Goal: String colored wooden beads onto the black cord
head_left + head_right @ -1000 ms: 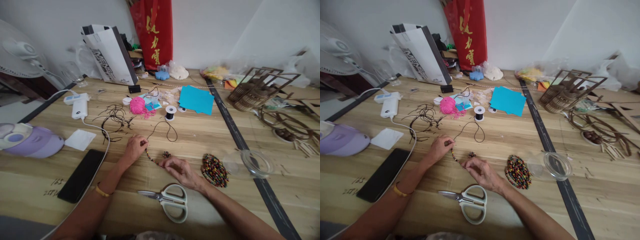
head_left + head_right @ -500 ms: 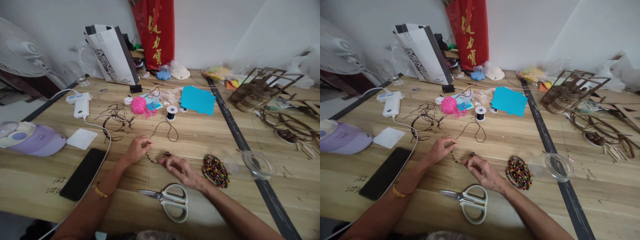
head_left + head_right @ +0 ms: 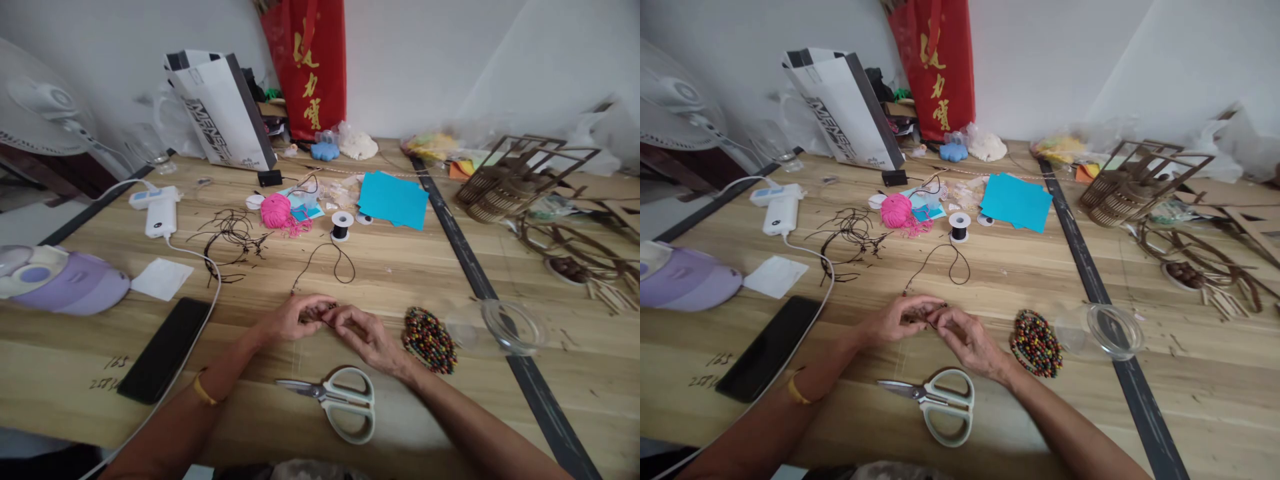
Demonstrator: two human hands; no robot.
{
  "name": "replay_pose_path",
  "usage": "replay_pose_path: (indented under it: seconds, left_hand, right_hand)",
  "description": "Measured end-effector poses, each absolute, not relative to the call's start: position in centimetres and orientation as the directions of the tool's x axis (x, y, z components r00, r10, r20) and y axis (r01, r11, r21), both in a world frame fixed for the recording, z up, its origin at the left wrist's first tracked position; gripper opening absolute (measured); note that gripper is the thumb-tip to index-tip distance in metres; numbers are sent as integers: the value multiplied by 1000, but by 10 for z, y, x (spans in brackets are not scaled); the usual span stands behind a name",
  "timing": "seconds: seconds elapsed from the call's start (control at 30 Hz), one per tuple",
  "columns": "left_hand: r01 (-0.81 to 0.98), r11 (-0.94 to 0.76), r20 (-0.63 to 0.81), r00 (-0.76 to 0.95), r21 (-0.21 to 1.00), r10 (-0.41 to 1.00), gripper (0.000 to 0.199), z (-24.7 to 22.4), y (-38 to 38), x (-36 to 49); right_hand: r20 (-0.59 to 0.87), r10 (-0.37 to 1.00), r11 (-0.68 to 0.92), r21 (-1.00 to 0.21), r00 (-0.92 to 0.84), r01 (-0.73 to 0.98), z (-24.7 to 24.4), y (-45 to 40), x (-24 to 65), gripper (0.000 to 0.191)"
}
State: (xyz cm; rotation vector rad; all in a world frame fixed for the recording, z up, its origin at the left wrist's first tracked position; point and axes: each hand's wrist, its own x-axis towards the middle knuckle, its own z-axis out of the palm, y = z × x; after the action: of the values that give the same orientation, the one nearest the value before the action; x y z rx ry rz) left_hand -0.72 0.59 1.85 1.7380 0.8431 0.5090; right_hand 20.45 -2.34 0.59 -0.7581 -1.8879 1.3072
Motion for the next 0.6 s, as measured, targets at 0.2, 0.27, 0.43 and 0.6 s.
replay_pose_path:
  seconds: [0.2,0.27,0.43,0.6]
  left_hand:
    - [307,-95,-135,650,947,748,55,14,7,-4]
    - [317,-97,-140,646,943,750,53,12,8,-5]
    - [376,-124,-167,652,918,740,24,9,12,-12]
    - [324,-46,-213,713,945,668,21,3,14,-16]
  right_hand:
    - [215,797,281,-959,-565,31,8,-23,202,13]
    - [226,801,305,-951,-555,53,8,-23,202,14]
    - [309,808,454,-869,-503,196,-3,-18,205,15]
    - [379,767,568,-777,-517,272,-8,-18,204,14]
